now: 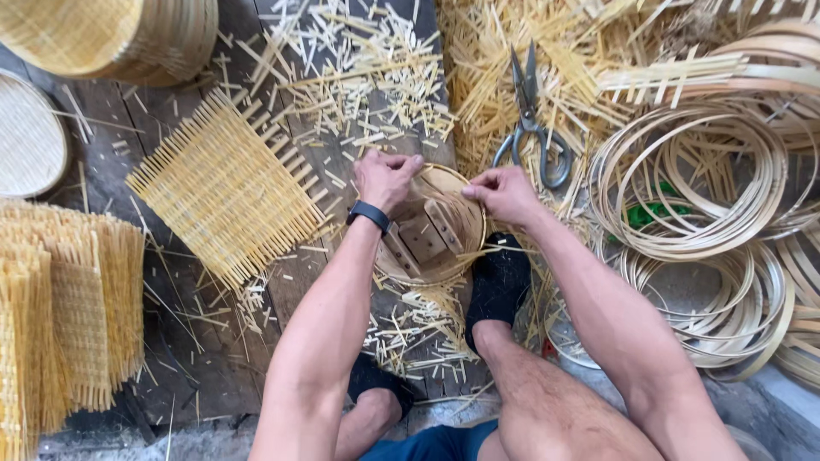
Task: The person sits on the floor and uses shears to trim the excess edges of a woven bamboo mat placed over a circular wooden mold. After trimming, the person removes the mold and stacks the finished basket with others nearby.
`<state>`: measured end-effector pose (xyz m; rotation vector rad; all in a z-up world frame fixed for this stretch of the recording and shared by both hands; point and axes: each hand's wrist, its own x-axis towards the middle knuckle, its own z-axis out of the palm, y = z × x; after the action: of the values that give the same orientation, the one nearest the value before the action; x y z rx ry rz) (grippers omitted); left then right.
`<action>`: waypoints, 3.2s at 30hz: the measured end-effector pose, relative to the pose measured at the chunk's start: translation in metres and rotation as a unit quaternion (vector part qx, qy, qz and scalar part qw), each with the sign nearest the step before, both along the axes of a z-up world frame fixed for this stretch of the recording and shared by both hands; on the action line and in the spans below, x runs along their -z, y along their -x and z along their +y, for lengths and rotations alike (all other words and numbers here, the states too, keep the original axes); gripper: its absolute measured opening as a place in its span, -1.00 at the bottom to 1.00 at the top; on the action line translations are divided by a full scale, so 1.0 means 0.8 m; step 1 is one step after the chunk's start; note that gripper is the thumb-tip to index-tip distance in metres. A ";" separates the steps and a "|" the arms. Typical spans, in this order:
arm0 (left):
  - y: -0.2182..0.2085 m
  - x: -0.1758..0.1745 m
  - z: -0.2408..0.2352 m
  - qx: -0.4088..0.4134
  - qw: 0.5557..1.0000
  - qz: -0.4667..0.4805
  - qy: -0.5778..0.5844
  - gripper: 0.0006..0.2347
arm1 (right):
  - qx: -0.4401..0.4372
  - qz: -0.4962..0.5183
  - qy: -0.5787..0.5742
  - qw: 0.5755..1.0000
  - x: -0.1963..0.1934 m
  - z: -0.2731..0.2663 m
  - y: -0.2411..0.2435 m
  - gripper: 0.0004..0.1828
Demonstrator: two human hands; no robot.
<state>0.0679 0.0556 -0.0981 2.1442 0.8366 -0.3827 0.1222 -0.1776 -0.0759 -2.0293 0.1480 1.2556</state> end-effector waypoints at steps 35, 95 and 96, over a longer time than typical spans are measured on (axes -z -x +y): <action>0.226 -0.018 -0.061 -0.515 0.691 -0.063 0.504 -0.82 | 0.229 0.134 -0.191 0.945 -0.008 -0.030 0.082 -0.72; 0.018 -0.048 0.148 0.012 0.996 0.092 -0.015 -0.84 | 0.290 -0.033 -0.398 0.870 -0.069 -0.131 0.048 0.05; 0.017 -0.047 0.149 0.014 0.996 0.086 -0.019 -0.84 | 0.289 -0.031 -0.402 0.868 -0.070 -0.130 0.049 0.05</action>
<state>0.0539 0.1751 -0.0608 2.1838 0.9168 -0.5768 0.0834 -0.2817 -0.0195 -1.1599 0.1528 0.6855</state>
